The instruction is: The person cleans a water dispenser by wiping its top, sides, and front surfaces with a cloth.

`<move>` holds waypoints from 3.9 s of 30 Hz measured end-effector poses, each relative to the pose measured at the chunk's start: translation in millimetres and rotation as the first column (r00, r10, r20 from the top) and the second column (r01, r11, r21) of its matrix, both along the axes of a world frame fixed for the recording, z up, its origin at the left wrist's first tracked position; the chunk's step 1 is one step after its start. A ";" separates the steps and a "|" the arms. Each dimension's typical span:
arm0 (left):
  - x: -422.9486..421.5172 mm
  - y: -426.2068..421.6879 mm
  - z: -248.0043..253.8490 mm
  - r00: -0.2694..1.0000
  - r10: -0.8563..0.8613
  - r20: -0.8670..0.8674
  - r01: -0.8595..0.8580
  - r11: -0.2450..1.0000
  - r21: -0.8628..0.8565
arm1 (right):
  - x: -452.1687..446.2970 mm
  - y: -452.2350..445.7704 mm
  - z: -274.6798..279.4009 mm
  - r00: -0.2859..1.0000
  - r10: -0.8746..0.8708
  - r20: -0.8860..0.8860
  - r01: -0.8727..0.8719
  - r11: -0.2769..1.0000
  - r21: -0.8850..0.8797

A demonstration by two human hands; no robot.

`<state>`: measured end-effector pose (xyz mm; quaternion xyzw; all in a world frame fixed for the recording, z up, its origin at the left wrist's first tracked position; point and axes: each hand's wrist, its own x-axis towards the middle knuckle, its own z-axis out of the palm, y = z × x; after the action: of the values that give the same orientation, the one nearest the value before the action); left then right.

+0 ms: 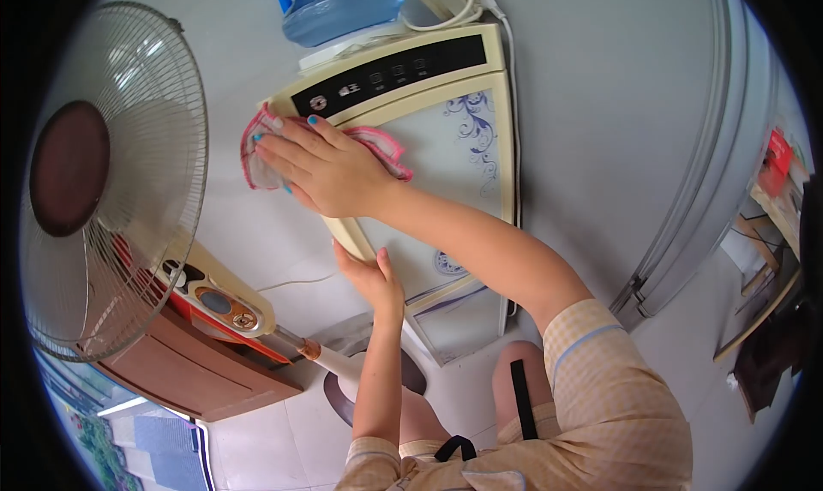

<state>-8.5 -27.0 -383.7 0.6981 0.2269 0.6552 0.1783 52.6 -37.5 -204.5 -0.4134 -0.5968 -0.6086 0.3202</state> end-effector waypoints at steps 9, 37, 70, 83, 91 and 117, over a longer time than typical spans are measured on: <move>-4.9 26.6 -16.5 0.984 -0.175 -0.010 0.175 0.985 -0.003 | 115.4 -70.6 -18.2 0.899 -0.216 -0.381 0.277 0.954 0.111; -2.5 25.0 -16.1 0.989 -0.144 0.027 0.143 0.989 0.031 | 140.9 -84.7 -51.9 0.815 -0.098 -0.571 0.258 0.944 0.207; -0.1 31.6 -23.3 0.969 -0.198 0.146 0.189 0.979 0.074 | -2.3 -3.3 -44.4 0.933 0.015 -0.359 0.009 0.998 0.066; -1.5 27.8 -27.4 0.991 -0.103 0.080 0.102 0.995 0.012 | 59.4 -46.8 -250.0 0.833 -0.263 -0.487 0.197 0.963 -0.183; -2.1 24.8 -21.9 0.975 -0.198 0.100 0.201 0.979 -0.028 | 31.1 -19.0 -22.4 0.846 0.009 -0.533 0.113 0.974 0.197; -1.8 24.2 -23.4 0.985 -0.151 0.082 0.152 0.988 -0.013 | 113.9 -93.8 -178.0 0.800 -0.180 -0.572 0.189 0.981 -0.044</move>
<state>-10.3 -2.8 -407.1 0.6845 0.1719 0.6654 0.2433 166.4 -131.3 -382.4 -0.6308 -0.4249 -0.4887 0.4273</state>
